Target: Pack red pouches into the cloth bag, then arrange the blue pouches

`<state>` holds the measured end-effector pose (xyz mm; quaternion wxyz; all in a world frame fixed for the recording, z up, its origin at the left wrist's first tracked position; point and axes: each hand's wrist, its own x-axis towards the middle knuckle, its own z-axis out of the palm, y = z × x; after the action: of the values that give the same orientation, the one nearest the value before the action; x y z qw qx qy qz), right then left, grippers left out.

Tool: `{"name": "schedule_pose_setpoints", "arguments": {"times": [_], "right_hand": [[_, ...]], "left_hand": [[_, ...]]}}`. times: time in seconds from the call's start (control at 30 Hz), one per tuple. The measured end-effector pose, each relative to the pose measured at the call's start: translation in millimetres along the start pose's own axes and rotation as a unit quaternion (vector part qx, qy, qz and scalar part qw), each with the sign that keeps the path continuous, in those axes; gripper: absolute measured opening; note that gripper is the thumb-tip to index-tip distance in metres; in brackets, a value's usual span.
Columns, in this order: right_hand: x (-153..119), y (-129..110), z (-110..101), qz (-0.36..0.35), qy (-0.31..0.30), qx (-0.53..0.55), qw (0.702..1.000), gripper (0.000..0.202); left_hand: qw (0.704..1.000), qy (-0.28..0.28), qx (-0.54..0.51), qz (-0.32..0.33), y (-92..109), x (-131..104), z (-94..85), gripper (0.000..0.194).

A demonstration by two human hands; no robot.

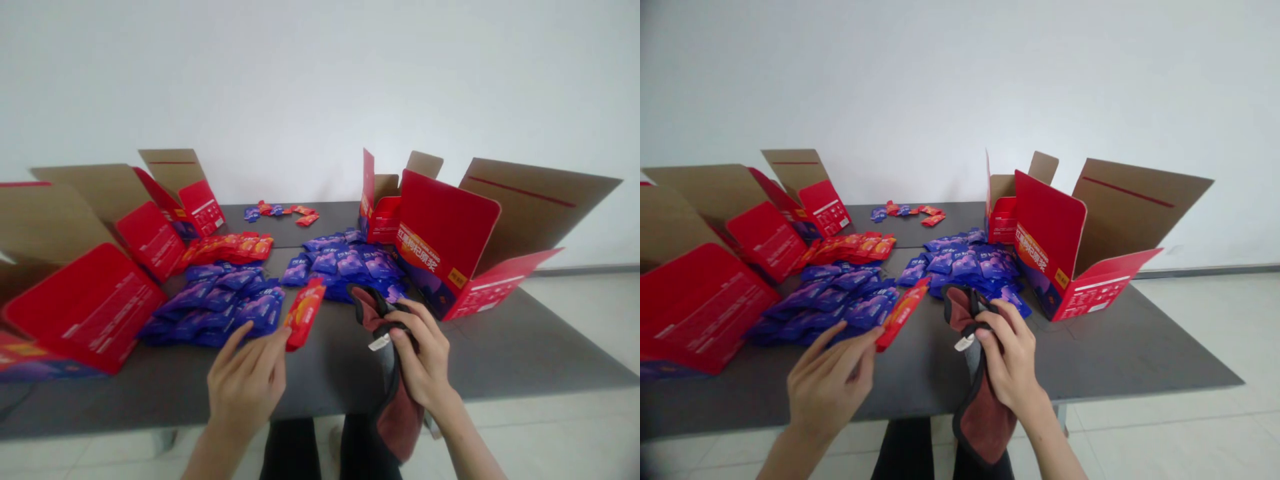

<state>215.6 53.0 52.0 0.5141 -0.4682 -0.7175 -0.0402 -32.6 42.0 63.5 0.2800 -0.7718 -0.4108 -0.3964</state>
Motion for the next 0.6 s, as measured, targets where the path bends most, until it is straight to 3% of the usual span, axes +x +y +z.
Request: {"name": "schedule_pose_setpoints", "arguments": {"times": [0.1,0.17,0.23,0.3,0.43,0.6], "right_hand": [[-4,0,-10,-0.008,0.042,-0.004,0.999,0.015],[-6,0,-15,-0.013,0.060,-0.006,0.998,0.016],[-7,0,-18,-0.013,0.069,-0.009,0.997,0.016],[-9,1,-19,-0.009,0.070,-0.014,0.997,0.015],[-19,6,-14,-0.003,0.065,-0.035,0.997,0.016],[-34,17,3,-0.006,0.043,-0.064,0.997,0.016]], "left_hand": [[0.991,0.084,0.096,-0.034,-25,32,11.7,0.019],[0.981,0.100,0.137,-0.092,-48,55,29.4,0.016],[0.972,0.021,0.152,-0.178,-74,76,49.1,0.025],[0.944,-0.075,0.188,-0.261,-100,93,64.4,0.033],[0.931,-0.136,0.191,-0.279,-151,107,73.2,0.038],[0.910,-0.152,0.211,-0.323,-215,97,76.3,0.033]]}}
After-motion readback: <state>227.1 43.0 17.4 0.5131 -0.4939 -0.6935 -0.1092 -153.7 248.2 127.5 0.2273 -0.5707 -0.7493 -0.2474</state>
